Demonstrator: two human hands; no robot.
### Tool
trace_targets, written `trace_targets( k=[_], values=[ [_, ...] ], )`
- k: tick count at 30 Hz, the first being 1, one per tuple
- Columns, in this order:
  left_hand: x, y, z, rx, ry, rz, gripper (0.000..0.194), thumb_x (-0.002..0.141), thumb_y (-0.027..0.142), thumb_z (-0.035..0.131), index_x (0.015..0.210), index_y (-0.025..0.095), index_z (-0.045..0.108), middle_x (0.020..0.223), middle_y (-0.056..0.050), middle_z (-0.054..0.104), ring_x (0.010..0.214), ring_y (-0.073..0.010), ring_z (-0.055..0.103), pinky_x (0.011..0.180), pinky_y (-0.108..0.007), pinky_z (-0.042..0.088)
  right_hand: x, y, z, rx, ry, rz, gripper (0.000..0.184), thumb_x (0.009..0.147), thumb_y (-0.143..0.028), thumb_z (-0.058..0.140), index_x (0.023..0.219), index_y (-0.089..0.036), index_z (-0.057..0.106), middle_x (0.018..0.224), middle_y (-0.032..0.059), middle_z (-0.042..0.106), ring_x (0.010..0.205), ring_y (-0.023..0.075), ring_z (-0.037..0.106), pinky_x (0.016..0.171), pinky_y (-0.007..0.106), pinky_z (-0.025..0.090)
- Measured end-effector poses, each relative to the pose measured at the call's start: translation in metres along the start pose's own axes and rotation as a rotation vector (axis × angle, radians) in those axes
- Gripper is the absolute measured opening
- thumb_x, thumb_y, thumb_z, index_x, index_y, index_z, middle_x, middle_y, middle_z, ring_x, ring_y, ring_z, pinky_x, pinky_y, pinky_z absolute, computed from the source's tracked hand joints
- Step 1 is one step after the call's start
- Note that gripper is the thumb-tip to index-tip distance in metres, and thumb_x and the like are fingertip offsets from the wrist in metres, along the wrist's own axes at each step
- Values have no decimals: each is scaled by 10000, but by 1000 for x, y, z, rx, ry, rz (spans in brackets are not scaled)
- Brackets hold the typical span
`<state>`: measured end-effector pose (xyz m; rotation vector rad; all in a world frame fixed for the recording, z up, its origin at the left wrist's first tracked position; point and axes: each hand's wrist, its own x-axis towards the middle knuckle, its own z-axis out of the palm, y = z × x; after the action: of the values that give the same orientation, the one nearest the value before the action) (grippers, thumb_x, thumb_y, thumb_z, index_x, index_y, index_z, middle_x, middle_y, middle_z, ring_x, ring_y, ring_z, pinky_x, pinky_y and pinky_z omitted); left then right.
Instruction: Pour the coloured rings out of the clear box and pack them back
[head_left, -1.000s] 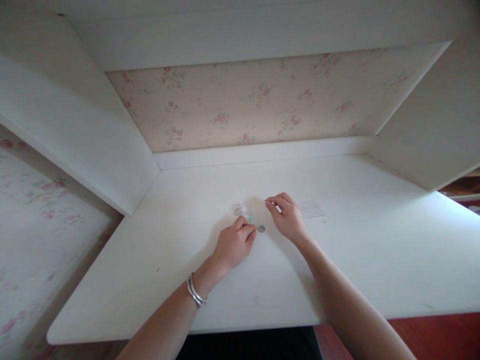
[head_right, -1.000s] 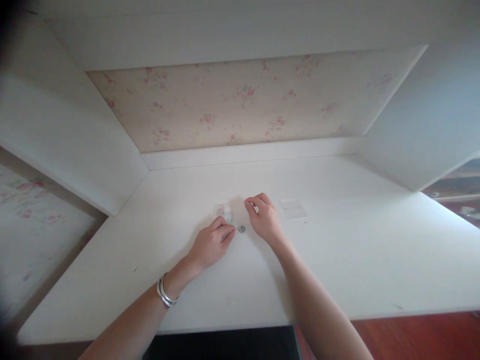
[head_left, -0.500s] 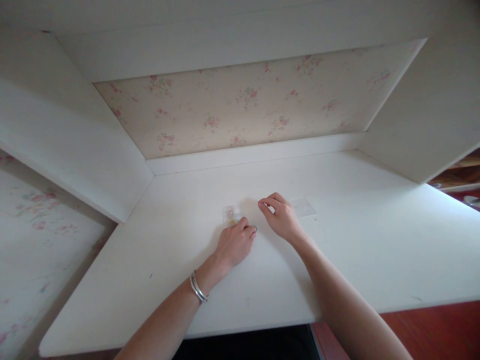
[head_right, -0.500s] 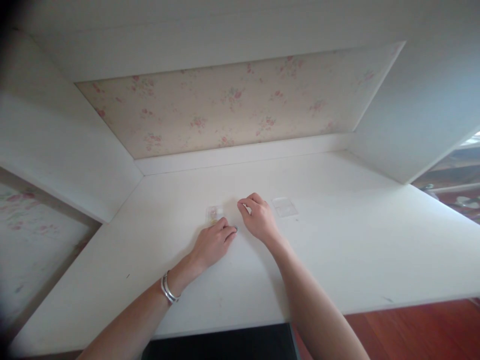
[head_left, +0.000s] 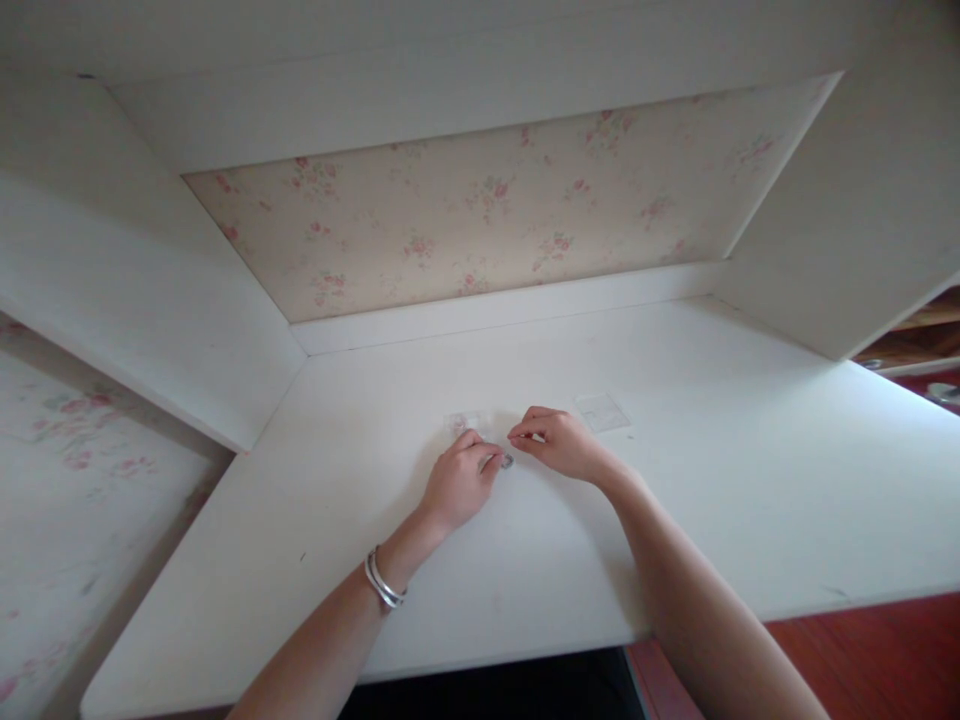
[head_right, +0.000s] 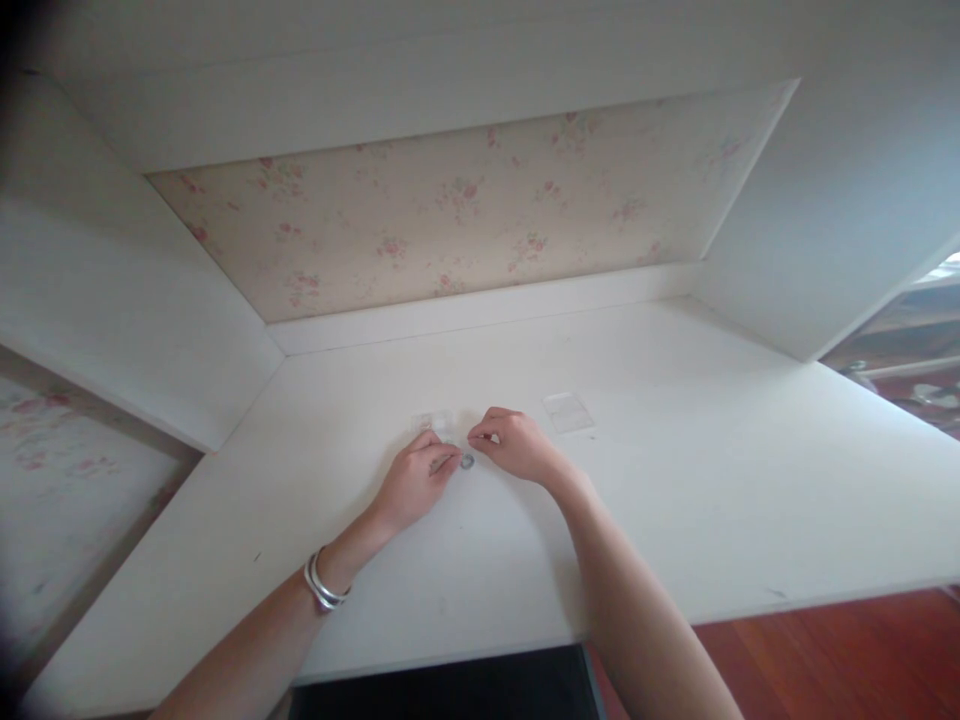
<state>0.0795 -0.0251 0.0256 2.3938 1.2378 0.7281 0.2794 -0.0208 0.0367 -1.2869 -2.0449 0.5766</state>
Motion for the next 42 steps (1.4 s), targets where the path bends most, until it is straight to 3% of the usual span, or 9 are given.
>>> trace_targets(
  k=[5,16,24,31,42],
  values=[
    [13,-19,-11,-35,112,-43,211,877,284,492,923,194,677,827,-26,573,745,-123,556,707,-240,443,-3,-2,2,5,-160,-23,149,795,-246,606,858,-286,735,795,-4,622,695,105,580,656,218,406],
    [42,-44,-10,100,75,-150,235,861,292,487,918,218,703,825,-18,585,751,-124,575,741,-243,445,-2,0,13,-95,-239,-46,202,790,-168,557,774,-271,730,788,-6,616,674,104,571,645,213,391],
    [12,-29,-15,1,203,-101,256,901,315,445,922,190,668,834,-21,585,748,-118,559,728,-232,443,-2,0,14,-85,-224,-28,199,794,-168,542,800,-256,721,829,0,614,696,102,575,663,214,396],
    [-9,-9,-14,-18,132,-68,245,917,313,428,952,218,651,883,-27,596,802,-124,571,726,-232,447,-1,-4,15,-77,-251,-17,186,791,-179,543,815,-242,717,829,12,610,707,113,574,668,222,405],
    [-14,-15,-15,14,104,-87,258,923,314,411,945,222,650,910,-29,606,807,-122,587,749,-232,457,-1,-1,18,-77,-239,-14,217,808,-169,530,851,-259,723,830,10,609,707,113,573,662,226,407]
  ],
)
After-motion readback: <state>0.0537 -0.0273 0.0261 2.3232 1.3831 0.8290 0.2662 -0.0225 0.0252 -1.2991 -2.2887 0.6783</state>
